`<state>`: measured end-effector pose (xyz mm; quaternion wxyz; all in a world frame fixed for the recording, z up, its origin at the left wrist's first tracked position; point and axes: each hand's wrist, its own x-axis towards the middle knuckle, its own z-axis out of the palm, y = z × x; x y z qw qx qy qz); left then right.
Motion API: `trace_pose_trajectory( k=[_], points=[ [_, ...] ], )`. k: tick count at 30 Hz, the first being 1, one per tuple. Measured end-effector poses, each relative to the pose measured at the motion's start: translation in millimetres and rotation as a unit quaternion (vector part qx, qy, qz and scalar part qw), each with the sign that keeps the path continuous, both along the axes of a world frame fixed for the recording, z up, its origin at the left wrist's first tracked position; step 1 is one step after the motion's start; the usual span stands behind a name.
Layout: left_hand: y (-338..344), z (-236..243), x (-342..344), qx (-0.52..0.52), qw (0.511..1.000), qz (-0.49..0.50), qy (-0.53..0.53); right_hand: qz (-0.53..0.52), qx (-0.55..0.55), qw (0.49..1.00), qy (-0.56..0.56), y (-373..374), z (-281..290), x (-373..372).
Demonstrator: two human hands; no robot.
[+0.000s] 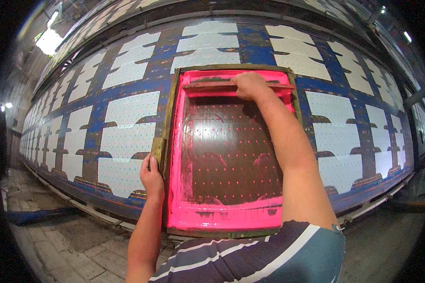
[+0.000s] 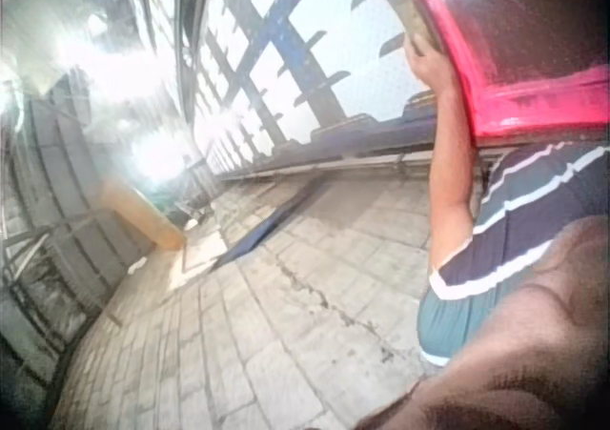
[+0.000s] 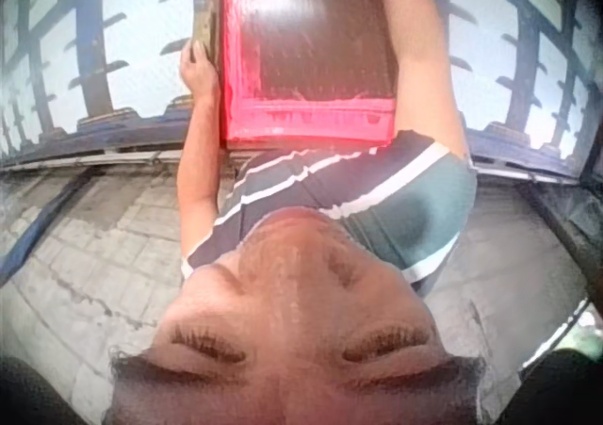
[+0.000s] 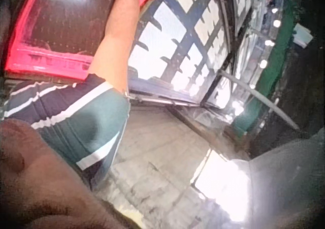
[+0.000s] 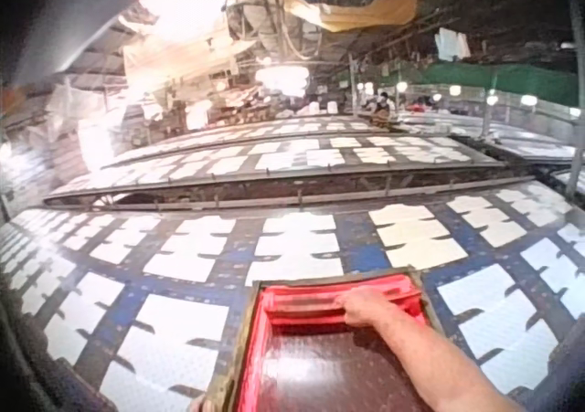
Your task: The person uses a pink-framed screen and a squeegee to apply ink onto a flat surface with a repeating pattern. They repeatedly position the screen, pull the squeegee across the mesh, and lift the screen to continue the process.
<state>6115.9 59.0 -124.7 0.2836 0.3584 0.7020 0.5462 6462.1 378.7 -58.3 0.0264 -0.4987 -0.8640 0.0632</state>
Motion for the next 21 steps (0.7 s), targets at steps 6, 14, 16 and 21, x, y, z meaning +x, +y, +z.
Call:
trace_pose_trajectory(
  k=[6, 14, 16, 21],
  points=[
    [2, -14, -9, 0.018, 0.999, -0.02, 0.021, 0.043, 0.018, 0.999, -0.002, -129, -1, 4],
    [0, -10, -9, 0.026, 0.998, -0.045, 0.039, 0.039, 0.005, 0.999, 0.023, -309, 6, 1],
    [0, -5, -7, 0.029, 0.997, -0.044, 0.049, 0.032, 0.006, 0.999, 0.017, -347, 8, -1],
    [-8, -1, -3, 0.019, 0.996, -0.048, 0.069, 0.021, 0.006, 1.0, 0.009, -435, 7, -5]
  ],
)
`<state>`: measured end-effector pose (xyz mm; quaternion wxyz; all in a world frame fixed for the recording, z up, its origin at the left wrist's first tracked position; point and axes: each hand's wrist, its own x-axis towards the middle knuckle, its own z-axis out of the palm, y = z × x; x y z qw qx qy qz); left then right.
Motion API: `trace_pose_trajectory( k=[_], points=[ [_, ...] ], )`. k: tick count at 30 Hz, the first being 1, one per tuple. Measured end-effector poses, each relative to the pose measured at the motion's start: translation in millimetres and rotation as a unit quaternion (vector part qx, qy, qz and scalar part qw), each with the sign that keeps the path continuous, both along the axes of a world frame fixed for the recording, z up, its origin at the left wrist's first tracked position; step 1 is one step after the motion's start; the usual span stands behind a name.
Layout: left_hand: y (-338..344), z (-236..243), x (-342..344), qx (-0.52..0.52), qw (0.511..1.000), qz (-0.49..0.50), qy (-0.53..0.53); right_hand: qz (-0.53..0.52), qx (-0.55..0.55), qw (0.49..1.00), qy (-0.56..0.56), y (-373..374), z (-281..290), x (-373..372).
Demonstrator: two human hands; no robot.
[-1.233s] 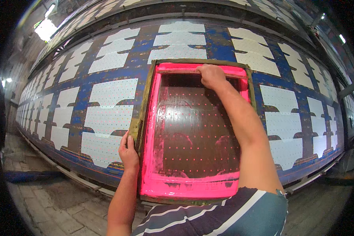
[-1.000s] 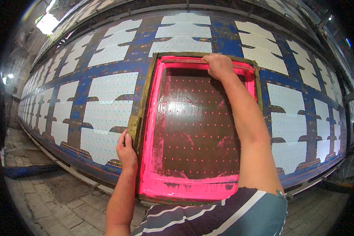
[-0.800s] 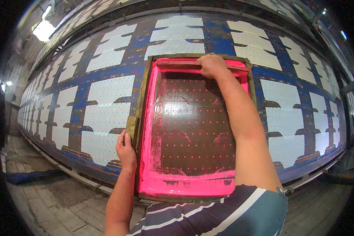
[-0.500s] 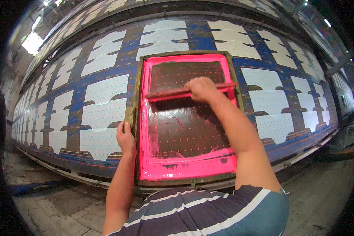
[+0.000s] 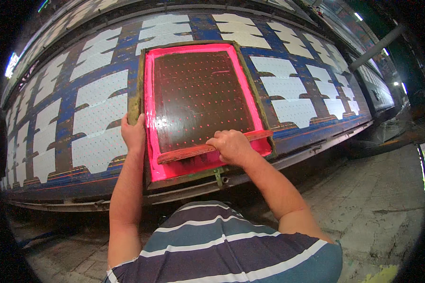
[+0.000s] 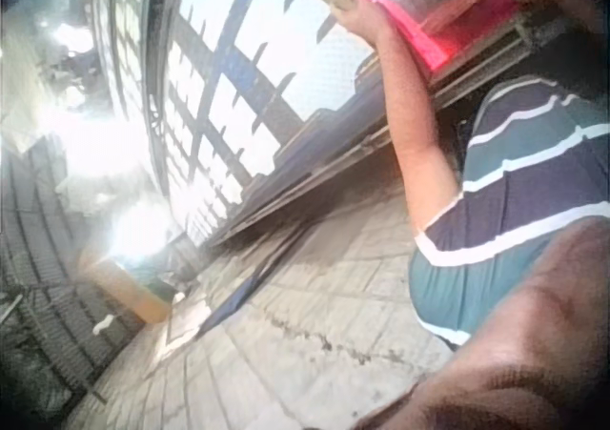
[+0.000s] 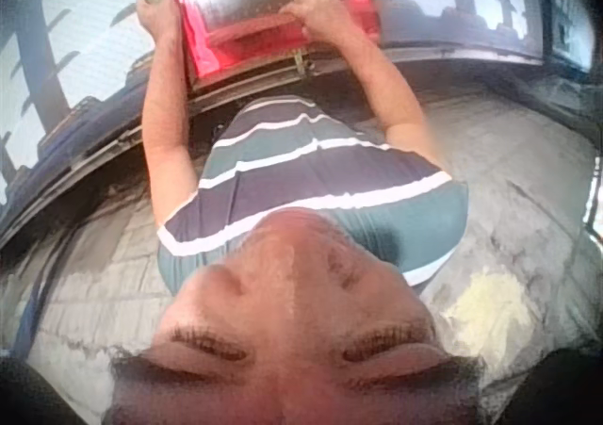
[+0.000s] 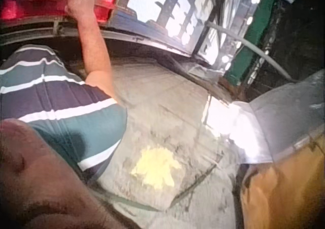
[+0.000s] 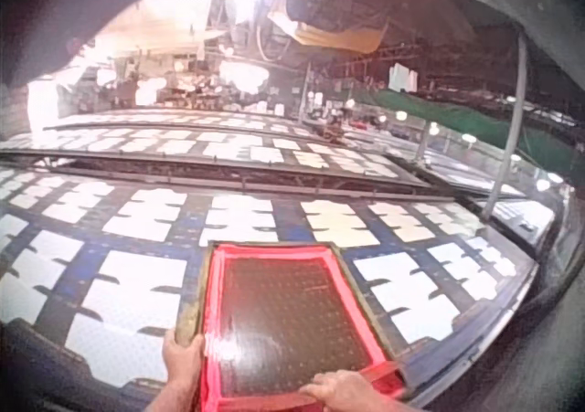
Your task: The person uses a pink-framed screen and a squeegee to apply ink onto a flat surface with a repeating pattern. They repeatedly position the screen, pull the squeegee across the mesh, and lift the screen to continue the process.
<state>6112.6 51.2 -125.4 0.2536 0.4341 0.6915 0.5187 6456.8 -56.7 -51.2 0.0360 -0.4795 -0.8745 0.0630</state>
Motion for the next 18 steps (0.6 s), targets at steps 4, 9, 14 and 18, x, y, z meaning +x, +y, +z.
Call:
trace_pose_trajectory(
  k=[4, 9, 14, 18],
  points=[
    [-1, 1, 0, -0.004, 1.0, 0.003, 0.009, 0.01, 0.02, 1.0, 0.018, -36, 2, 0],
    [2, -3, -1, 0.004, 0.998, 0.008, 0.065, 0.03, 0.042, 0.994, 0.097, -61, -6, 7],
    [5, -13, -5, -0.007, 1.0, 0.0, 0.003, 0.073, 0.023, 0.985, 0.157, -74, -20, 35],
    [12, -22, -11, 0.027, 1.0, -0.003, -0.009, 0.114, -0.006, 0.96, 0.254, -72, -20, 90]
  ],
)
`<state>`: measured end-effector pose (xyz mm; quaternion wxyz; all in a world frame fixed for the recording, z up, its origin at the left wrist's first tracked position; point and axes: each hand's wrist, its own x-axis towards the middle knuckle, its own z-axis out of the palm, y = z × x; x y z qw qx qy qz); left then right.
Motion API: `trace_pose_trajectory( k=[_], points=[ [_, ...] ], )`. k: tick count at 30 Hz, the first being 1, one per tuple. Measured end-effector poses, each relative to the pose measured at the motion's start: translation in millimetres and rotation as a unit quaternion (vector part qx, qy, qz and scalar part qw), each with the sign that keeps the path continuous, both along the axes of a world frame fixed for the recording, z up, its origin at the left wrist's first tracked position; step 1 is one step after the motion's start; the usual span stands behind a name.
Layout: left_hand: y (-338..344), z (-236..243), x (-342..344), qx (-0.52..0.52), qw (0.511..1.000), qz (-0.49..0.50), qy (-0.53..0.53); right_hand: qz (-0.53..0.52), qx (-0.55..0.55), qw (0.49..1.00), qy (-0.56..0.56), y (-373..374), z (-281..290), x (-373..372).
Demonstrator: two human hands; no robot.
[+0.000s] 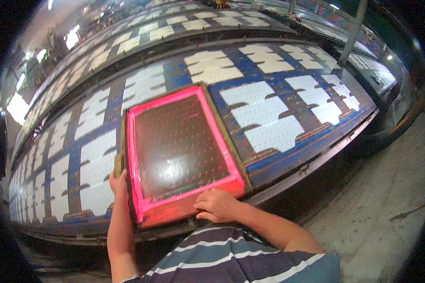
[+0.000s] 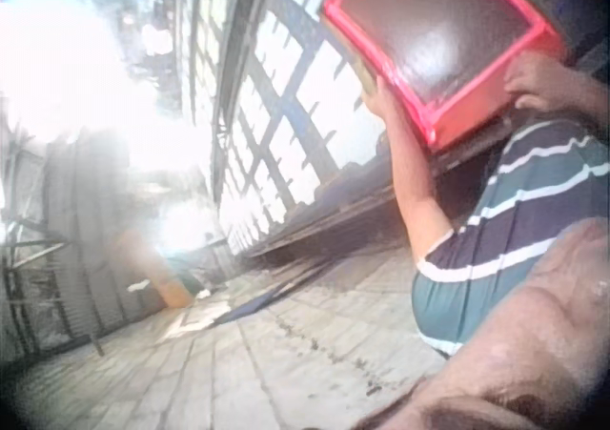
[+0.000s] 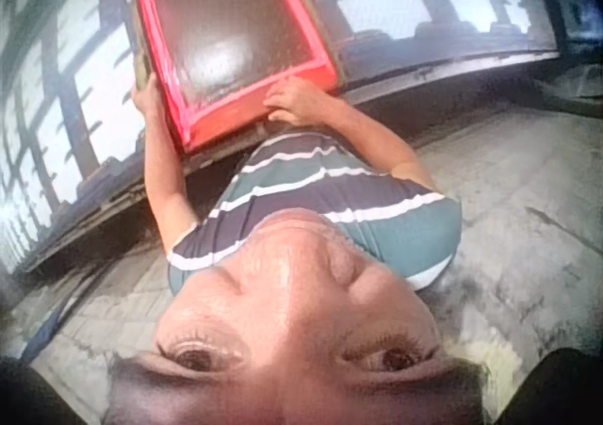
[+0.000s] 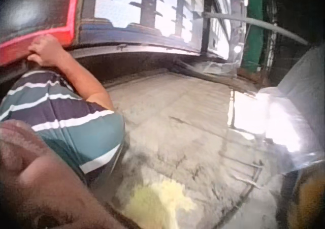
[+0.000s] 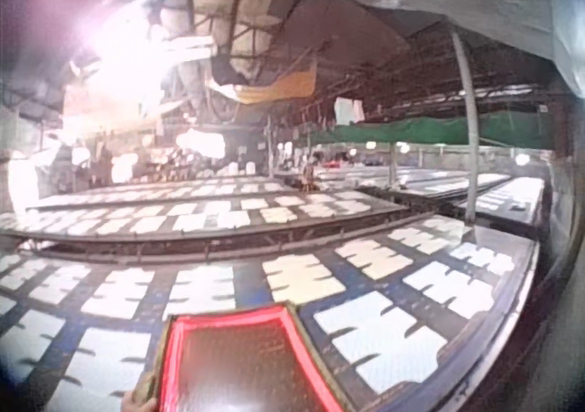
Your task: The person uses a pink-framed screen and a squeegee to apply ink onto a flat surface with a repeating pattern. They repeatedly position the screen, pull the squeegee across the mesh, and lift the screen to continue the process.
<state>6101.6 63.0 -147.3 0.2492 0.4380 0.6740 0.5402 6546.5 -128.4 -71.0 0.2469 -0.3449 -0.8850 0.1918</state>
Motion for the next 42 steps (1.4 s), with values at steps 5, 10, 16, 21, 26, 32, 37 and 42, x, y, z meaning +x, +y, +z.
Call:
trace_pose_trajectory(
  k=[5, 10, 16, 21, 26, 32, 37, 42],
  points=[
    [3, -5, -9, -0.054, 0.998, 0.023, -0.021, -0.157, 0.073, 0.985, 0.017, 17, -4, 95],
    [6, -6, -9, -0.066, 0.995, 0.038, -0.059, -0.316, 0.017, 0.949, 0.008, 49, -23, 141],
    [11, -4, -6, -0.062, 0.99, 0.058, -0.108, -0.325, -0.116, 0.938, 0.035, 70, -34, 136],
    [7, 2, -6, -0.079, 0.989, 0.045, -0.112, -0.357, -0.116, 0.927, 0.028, 77, -36, 124],
    [4, 0, -5, -0.084, 0.99, 0.048, -0.101, -0.37, -0.083, 0.924, 0.049, 81, -40, 114],
    [5, -2, -11, -0.092, 0.989, 0.031, -0.112, -0.389, -0.065, 0.916, 0.072, 82, -24, 107],
    [5, 15, -6, -0.086, 0.986, 0.014, -0.146, -0.366, -0.016, 0.926, 0.091, 85, 4, 117],
    [7, 38, 29, -0.093, 0.981, 0.008, -0.168, -0.379, -0.027, 0.921, 0.09, 104, 11, 157]
  ],
)
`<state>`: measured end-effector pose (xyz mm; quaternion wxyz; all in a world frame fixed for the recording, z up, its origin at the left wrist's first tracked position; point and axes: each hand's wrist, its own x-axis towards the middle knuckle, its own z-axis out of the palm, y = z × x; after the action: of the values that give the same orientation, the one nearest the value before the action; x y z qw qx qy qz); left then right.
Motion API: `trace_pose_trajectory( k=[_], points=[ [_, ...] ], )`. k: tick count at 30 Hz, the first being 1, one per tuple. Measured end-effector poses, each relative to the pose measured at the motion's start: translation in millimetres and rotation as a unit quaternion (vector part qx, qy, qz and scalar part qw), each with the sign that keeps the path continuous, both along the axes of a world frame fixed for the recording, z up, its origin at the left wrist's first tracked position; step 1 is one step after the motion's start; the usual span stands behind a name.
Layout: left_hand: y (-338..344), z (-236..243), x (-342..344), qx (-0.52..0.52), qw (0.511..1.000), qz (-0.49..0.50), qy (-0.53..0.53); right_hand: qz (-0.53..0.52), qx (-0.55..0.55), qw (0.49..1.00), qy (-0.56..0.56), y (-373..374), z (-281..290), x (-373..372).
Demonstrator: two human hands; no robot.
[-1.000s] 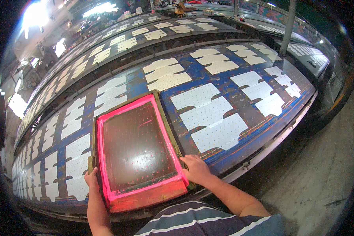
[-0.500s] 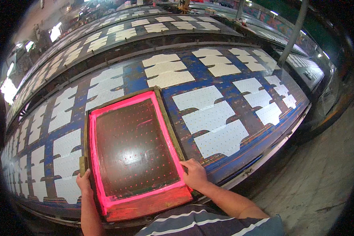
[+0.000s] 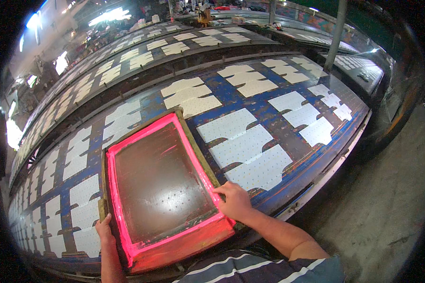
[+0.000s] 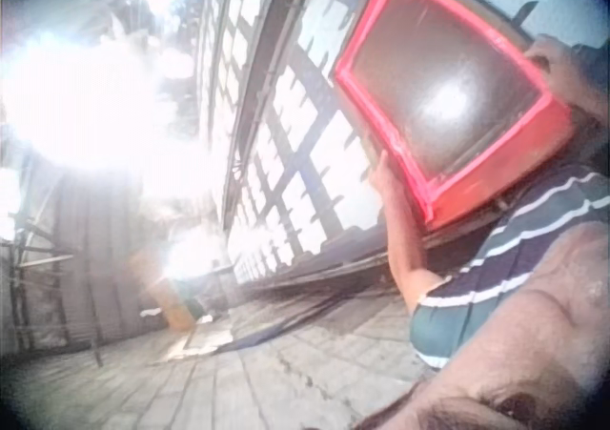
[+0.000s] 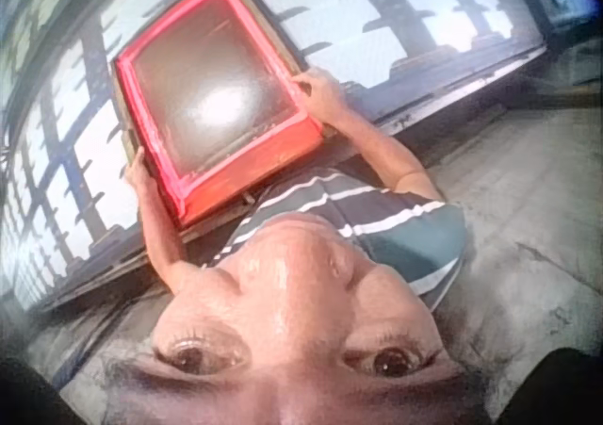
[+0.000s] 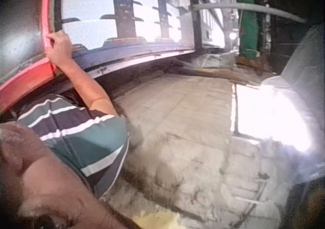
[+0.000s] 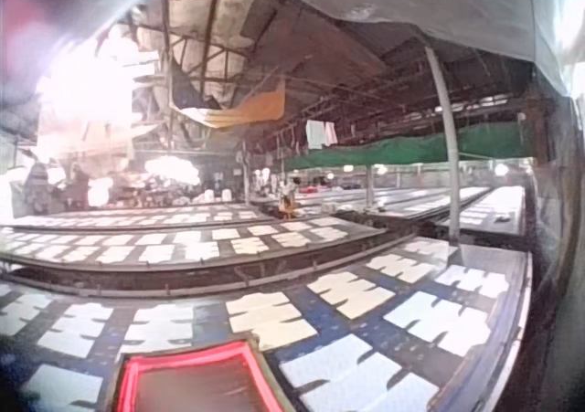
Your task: The person uses a pink-framed screen and a squeegee to apply ink onto a flat surface with a repeating pattern. They repeatedly position the screen, pull the squeegee across the mesh, and lift the screen to continue the process.
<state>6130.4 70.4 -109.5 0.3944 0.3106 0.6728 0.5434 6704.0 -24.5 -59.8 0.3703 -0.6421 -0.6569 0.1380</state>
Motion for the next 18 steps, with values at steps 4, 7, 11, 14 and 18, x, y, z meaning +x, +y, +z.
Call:
trace_pose_trajectory(
  k=[4, 7, 11, 14, 18],
  points=[
    [8, 8, 61, 0.053, 0.998, -0.006, -0.038, -0.011, -0.016, 1.0, 0.0, 10, -1, 60],
    [13, 13, 121, 0.056, 0.998, 0.01, -0.02, -0.021, -0.032, 0.999, 0.0, 16, -3, 113],
    [11, 16, 219, 0.077, 0.997, 0.021, -0.008, -0.055, -0.033, 0.998, 0.0, 15, -13, 194],
    [10, 11, 291, 0.095, 0.995, 0.0, -0.026, -0.085, -0.036, 0.996, -0.002, 7, -29, 258],
    [1, -6, 371, 0.092, 0.995, -0.004, -0.031, -0.112, -0.056, 0.992, 0.013, -5, -42, 330]
  ],
)
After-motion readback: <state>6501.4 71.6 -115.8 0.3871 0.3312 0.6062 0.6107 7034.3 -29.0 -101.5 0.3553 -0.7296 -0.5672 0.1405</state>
